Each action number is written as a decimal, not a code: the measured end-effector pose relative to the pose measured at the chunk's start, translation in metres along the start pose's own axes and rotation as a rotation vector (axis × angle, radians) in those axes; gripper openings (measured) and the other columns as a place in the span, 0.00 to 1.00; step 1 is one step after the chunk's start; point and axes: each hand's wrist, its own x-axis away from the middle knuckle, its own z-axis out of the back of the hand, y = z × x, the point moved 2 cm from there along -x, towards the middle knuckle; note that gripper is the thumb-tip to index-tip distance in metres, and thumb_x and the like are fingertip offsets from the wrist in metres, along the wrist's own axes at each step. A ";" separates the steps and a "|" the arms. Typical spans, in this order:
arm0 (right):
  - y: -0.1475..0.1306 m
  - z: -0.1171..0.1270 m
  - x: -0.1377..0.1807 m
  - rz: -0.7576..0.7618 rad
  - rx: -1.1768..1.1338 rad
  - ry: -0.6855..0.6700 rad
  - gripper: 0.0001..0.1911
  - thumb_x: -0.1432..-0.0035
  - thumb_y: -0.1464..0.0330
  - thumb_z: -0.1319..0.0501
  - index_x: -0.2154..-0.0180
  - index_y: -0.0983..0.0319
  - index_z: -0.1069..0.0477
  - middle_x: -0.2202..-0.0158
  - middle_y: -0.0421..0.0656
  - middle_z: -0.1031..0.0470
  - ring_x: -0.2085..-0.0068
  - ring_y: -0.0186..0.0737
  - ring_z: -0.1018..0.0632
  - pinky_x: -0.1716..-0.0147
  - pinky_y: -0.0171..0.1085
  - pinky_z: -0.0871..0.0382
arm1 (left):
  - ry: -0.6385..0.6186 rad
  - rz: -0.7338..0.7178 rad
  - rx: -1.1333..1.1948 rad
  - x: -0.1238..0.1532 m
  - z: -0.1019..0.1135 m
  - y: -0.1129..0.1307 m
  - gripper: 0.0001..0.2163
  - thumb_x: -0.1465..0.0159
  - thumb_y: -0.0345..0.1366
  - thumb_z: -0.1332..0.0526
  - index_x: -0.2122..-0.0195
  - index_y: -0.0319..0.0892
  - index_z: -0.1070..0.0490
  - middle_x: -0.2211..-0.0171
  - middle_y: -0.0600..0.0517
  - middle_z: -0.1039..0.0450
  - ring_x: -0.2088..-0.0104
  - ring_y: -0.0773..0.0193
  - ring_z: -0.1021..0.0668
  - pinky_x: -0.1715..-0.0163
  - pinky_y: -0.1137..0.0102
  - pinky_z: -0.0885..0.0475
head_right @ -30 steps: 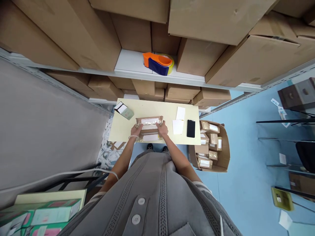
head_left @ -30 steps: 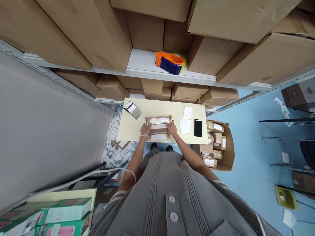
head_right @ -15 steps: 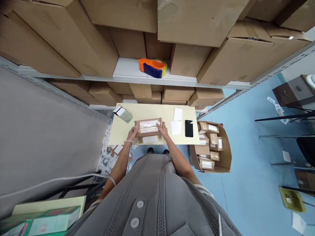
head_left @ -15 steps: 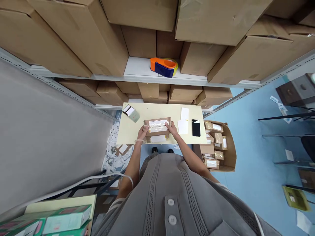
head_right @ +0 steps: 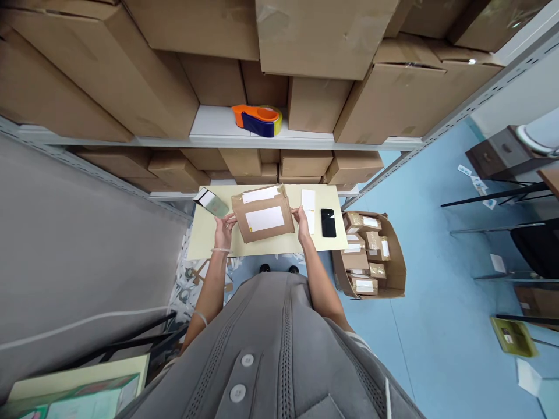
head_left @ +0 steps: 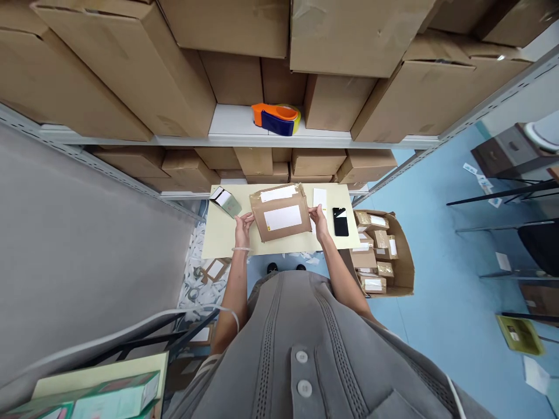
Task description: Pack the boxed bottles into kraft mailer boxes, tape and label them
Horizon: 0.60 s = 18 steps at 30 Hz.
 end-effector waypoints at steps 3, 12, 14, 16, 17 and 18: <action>-0.004 0.004 0.003 -0.006 0.007 0.002 0.33 0.45 0.35 0.57 0.68 0.57 0.36 0.57 0.45 0.23 0.50 0.46 0.24 0.52 0.43 0.30 | 0.028 -0.028 0.000 0.001 0.000 0.002 0.30 0.34 0.62 0.56 0.60 0.40 0.27 0.64 0.45 0.25 0.52 0.59 0.21 0.43 0.61 0.32; -0.002 0.013 0.010 0.002 0.023 0.034 0.32 0.46 0.36 0.54 0.65 0.57 0.35 0.55 0.44 0.26 0.52 0.43 0.24 0.53 0.40 0.29 | 0.064 -0.035 0.053 0.005 0.005 0.000 0.27 0.34 0.59 0.53 0.63 0.41 0.26 0.71 0.50 0.30 0.66 0.65 0.23 0.51 0.66 0.27; 0.000 0.014 0.012 0.003 -0.014 0.025 0.29 0.46 0.38 0.50 0.66 0.57 0.36 0.57 0.43 0.27 0.55 0.42 0.23 0.54 0.40 0.29 | 0.066 -0.026 0.036 0.005 0.007 -0.001 0.27 0.34 0.60 0.53 0.63 0.40 0.26 0.71 0.50 0.30 0.68 0.67 0.23 0.53 0.67 0.26; 0.002 0.014 0.014 0.004 -0.012 0.016 0.27 0.46 0.39 0.49 0.67 0.57 0.37 0.59 0.42 0.27 0.57 0.41 0.23 0.54 0.40 0.29 | 0.059 -0.011 -0.021 0.005 0.008 -0.003 0.27 0.34 0.60 0.51 0.63 0.40 0.27 0.70 0.50 0.29 0.68 0.67 0.24 0.55 0.67 0.27; 0.002 0.013 0.015 0.007 -0.004 0.012 0.27 0.47 0.40 0.48 0.68 0.57 0.37 0.60 0.41 0.27 0.57 0.40 0.23 0.54 0.40 0.29 | 0.056 -0.008 -0.062 0.006 0.009 -0.003 0.26 0.35 0.59 0.50 0.63 0.40 0.27 0.69 0.49 0.29 0.66 0.66 0.23 0.55 0.67 0.27; 0.001 0.013 0.016 0.012 0.004 0.007 0.27 0.47 0.40 0.48 0.68 0.57 0.37 0.60 0.41 0.27 0.57 0.40 0.23 0.53 0.40 0.29 | 0.054 -0.008 -0.106 0.006 0.010 -0.003 0.25 0.36 0.59 0.48 0.63 0.41 0.28 0.67 0.49 0.28 0.65 0.66 0.23 0.55 0.68 0.27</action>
